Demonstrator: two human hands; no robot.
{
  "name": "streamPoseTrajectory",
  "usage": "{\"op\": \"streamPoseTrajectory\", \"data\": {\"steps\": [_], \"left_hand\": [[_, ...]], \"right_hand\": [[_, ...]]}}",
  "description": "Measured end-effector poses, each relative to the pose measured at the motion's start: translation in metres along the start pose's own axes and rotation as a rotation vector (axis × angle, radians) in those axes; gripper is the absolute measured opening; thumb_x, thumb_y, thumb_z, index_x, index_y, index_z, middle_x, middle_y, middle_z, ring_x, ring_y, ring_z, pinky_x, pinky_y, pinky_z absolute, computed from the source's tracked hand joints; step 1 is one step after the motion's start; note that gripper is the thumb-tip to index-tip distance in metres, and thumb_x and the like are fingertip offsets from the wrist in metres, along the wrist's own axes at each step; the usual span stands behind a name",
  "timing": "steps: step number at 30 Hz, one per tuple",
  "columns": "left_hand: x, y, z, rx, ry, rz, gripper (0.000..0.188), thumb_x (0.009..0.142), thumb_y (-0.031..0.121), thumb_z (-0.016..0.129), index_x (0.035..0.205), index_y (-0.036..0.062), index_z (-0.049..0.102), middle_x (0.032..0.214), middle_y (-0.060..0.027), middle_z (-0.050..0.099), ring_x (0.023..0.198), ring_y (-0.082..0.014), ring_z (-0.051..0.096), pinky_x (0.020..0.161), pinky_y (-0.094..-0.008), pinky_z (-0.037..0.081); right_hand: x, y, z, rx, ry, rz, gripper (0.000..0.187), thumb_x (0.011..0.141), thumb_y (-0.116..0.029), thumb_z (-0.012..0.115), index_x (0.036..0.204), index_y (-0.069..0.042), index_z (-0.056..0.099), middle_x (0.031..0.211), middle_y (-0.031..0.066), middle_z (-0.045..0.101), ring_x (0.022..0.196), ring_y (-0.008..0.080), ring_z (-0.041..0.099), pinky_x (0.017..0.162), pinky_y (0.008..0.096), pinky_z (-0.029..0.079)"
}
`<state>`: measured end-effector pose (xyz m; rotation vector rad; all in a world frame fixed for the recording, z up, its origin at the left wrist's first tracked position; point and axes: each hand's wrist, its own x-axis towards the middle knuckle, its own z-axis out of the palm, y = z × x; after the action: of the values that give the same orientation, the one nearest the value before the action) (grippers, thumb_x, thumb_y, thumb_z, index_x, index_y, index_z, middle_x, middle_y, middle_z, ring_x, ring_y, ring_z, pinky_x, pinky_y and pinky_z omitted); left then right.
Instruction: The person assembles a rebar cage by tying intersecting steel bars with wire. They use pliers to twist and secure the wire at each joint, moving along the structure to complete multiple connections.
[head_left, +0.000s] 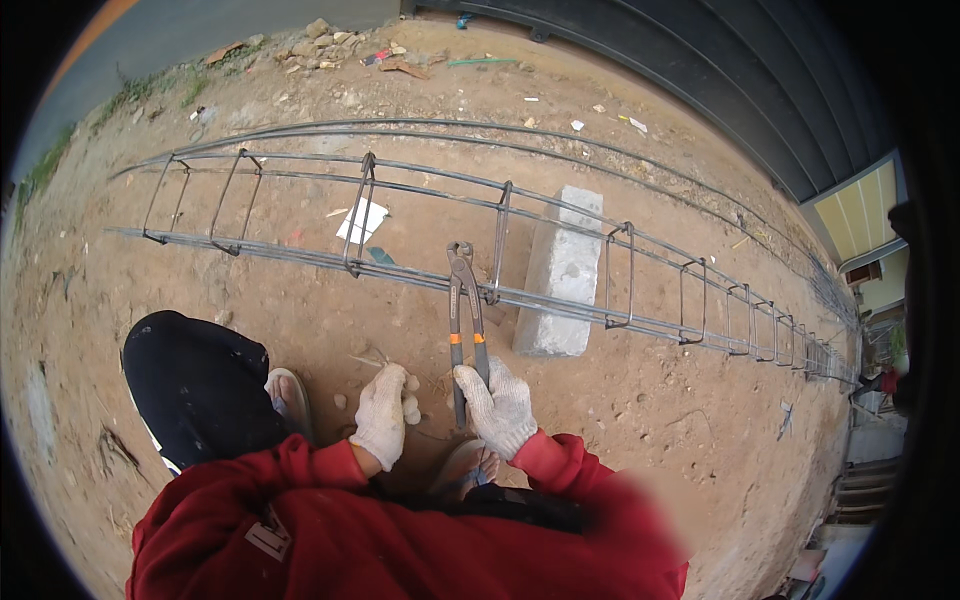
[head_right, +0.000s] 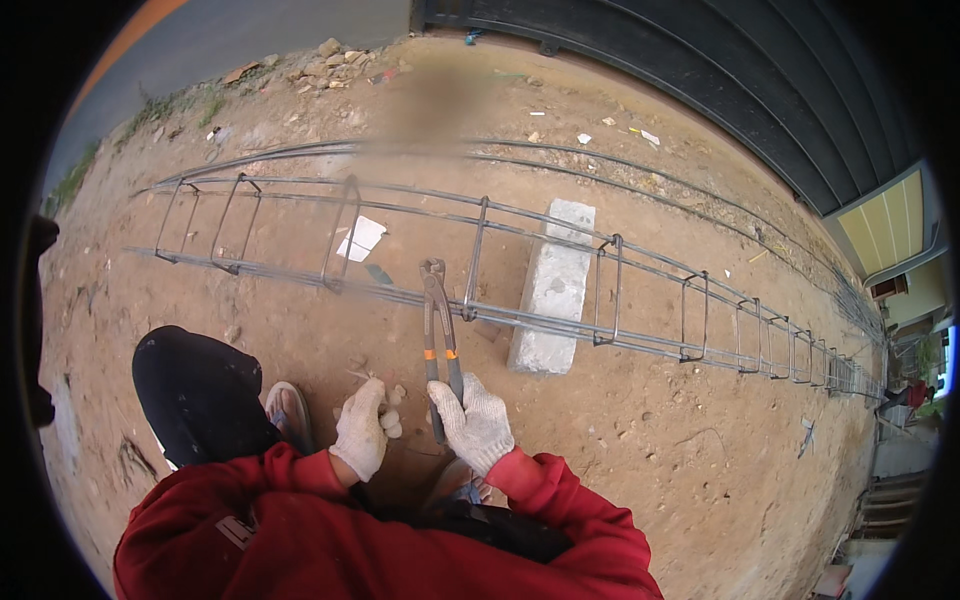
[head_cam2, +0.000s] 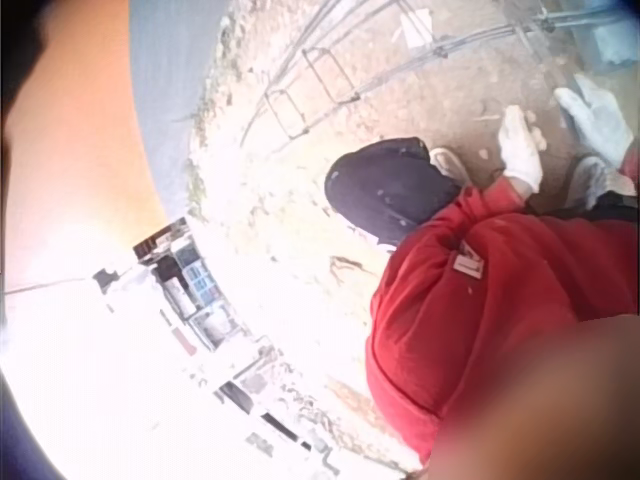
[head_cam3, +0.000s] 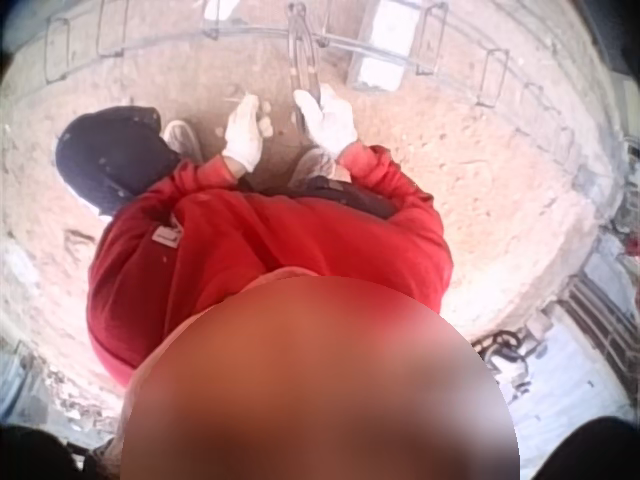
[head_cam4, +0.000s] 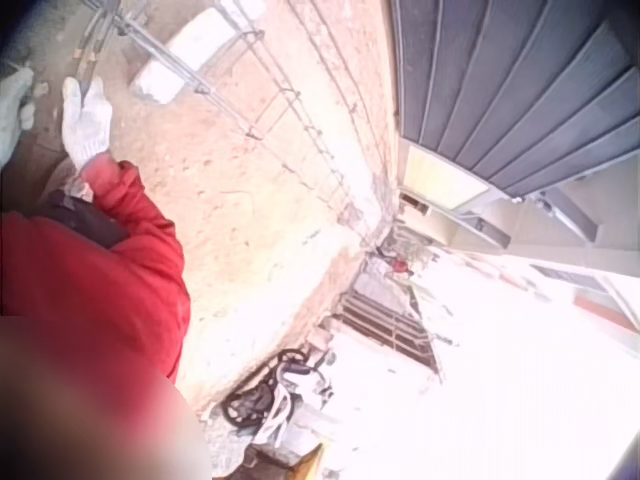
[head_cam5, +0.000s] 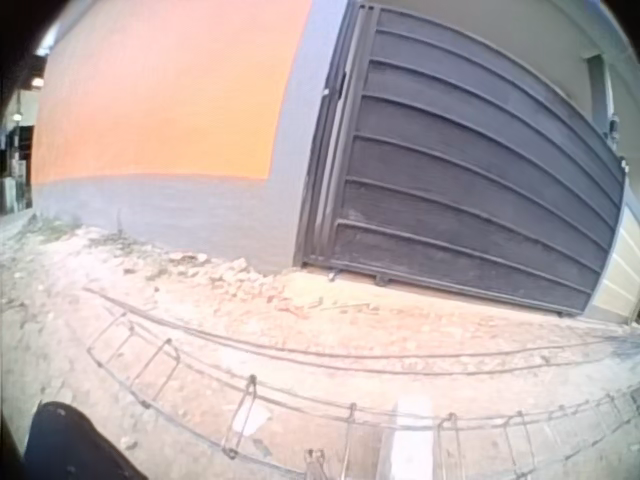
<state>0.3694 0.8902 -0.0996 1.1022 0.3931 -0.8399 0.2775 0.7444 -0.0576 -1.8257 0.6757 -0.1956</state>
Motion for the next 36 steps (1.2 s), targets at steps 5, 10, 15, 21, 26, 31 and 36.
{"op": "streamPoseTrajectory", "data": {"steps": [5, 10, 15, 21, 26, 31, 36], "left_hand": [[0.001, 0.0, 0.003, 0.175, -0.104, 0.115, 0.026, 0.105, 0.028, 0.052, 0.104, 0.005, 0.063, 0.078, -0.0009, 0.056, 0.058, -0.0109, 0.052, 0.052, -0.0277, 0.044], [0.006, -0.007, 0.001, 0.096, -0.069, 0.001, 0.032, 0.105, 0.029, 0.052, 0.122, 0.0047, 0.065, 0.084, -0.0015, 0.06, 0.066, -0.0119, 0.057, 0.063, -0.0273, 0.049], [0.013, -0.023, 0.001, 0.261, -0.085, 0.14, 0.035, 0.105, 0.03, 0.052, 0.122, 0.0025, 0.066, 0.093, -0.0034, 0.064, 0.08, -0.0119, 0.058, 0.075, -0.0269, 0.048], [0.012, -0.02, -0.003, 0.249, -0.141, -0.044, 0.031, 0.104, 0.029, 0.054, 0.119, 0.0033, 0.062, 0.097, -0.0051, 0.065, 0.084, -0.0159, 0.064, 0.076, -0.0314, 0.054], [0.016, -0.028, 0.005, 0.192, 0.017, -0.155, 0.025, 0.101, 0.025, 0.058, 0.11, 0.0037, 0.065, 0.082, -0.0019, 0.06, 0.062, -0.0115, 0.056, 0.059, -0.0285, 0.051], [0.002, -0.024, -0.003, 0.207, -0.005, -0.132, 0.021, 0.099, 0.02, 0.059, 0.108, 0.0018, 0.063, 0.081, -0.0026, 0.059, 0.063, -0.0113, 0.058, 0.06, -0.0281, 0.053], [-0.032, -0.02, -0.005, 0.643, -0.637, -0.555, 0.031, 0.098, 0.014, 0.056, 0.123, -0.0031, 0.061, 0.1, -0.0072, 0.066, 0.084, -0.0166, 0.066, 0.08, -0.029, 0.055]], "right_hand": [[0.0, -0.003, -0.004, -0.273, -0.013, -0.408, 0.029, 0.098, -0.033, 0.063, 0.095, -0.004, 0.062, 0.065, 0.0151, 0.065, 0.058, 0.0364, 0.066, 0.053, 0.042, 0.051], [-0.004, -0.004, -0.009, 0.079, 0.233, -0.057, 0.023, 0.098, -0.028, 0.063, 0.097, -0.004, 0.064, 0.063, 0.0129, 0.064, 0.052, 0.0345, 0.064, 0.049, 0.0388, 0.051], [-0.003, 0.006, -0.002, -0.408, -0.03, -0.602, 0.024, 0.097, -0.027, 0.065, 0.1, -0.003, 0.064, 0.062, 0.0144, 0.063, 0.053, 0.0354, 0.064, 0.049, 0.0425, 0.05], [-0.003, 0.013, -0.003, -0.021, 0.292, -0.155, 0.024, 0.096, -0.025, 0.067, 0.1, -0.001, 0.063, 0.067, 0.0169, 0.063, 0.051, 0.0359, 0.062, 0.048, 0.0419, 0.048], [0.0, 0.009, -0.004, -0.352, 0.017, -0.373, 0.026, 0.097, -0.028, 0.065, 0.099, -0.002, 0.063, 0.067, 0.0157, 0.066, 0.06, 0.0375, 0.066, 0.051, 0.0423, 0.051], [0.005, 0.021, -0.022, -0.156, 0.132, -0.179, 0.018, 0.097, -0.021, 0.064, 0.099, -0.003, 0.061, 0.069, 0.0142, 0.068, 0.064, 0.0368, 0.068, 0.055, 0.0421, 0.052], [0.001, 0.05, -0.033, -0.691, -0.052, -0.319, 0.036, 0.098, -0.04, 0.059, 0.1, -0.004, 0.061, 0.064, 0.0186, 0.064, 0.059, 0.0409, 0.064, 0.053, 0.0496, 0.05]]}}
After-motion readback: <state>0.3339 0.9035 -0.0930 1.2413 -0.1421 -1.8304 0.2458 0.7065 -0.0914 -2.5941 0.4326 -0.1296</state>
